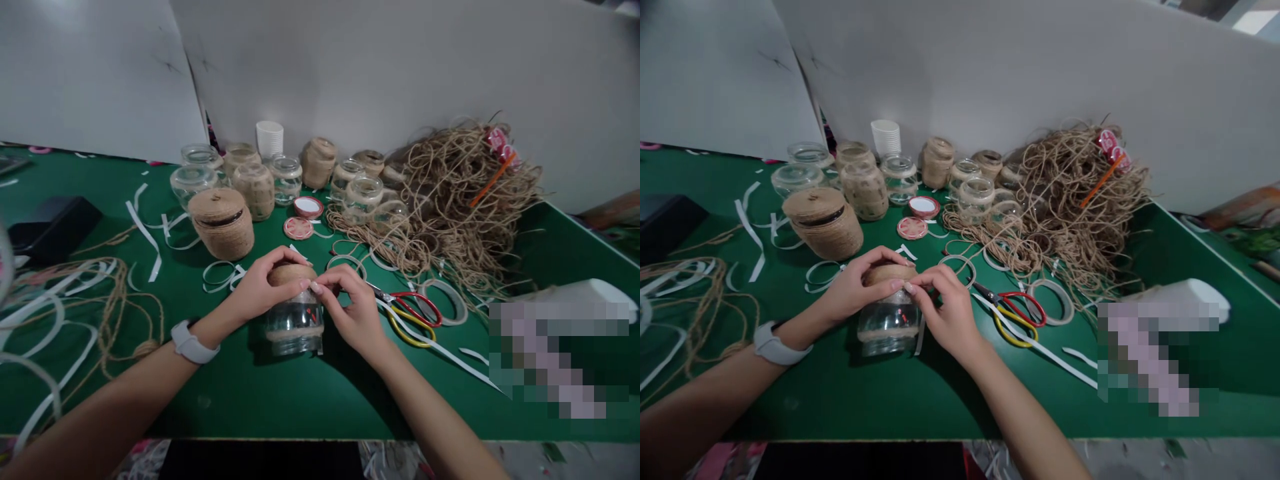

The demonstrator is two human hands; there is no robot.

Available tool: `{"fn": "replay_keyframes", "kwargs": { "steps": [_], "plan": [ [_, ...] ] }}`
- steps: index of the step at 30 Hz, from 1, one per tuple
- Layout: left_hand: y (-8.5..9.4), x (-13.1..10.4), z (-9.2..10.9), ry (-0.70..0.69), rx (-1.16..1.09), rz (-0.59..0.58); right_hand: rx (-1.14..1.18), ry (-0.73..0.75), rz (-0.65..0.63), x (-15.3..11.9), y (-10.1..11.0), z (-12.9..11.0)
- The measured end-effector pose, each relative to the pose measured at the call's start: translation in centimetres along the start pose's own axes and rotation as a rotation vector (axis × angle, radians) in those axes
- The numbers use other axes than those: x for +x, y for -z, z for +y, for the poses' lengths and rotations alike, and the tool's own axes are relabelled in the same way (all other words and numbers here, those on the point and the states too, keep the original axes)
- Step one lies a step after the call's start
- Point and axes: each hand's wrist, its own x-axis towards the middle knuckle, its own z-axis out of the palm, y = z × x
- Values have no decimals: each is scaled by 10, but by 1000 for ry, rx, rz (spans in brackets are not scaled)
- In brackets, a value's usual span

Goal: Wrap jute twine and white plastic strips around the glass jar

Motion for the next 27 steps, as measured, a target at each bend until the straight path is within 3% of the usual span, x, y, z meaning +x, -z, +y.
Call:
{"fn": "replay_keyframes", "kwargs": {
  "steps": [12,27],
  "plan": [
    [8,-9,3,-57,155,21,-31,27,-33,-1,3,0],
    [15,-6,-2,-78,96,-33,-68,27,-46,-4,4,-3]
  ]
}}
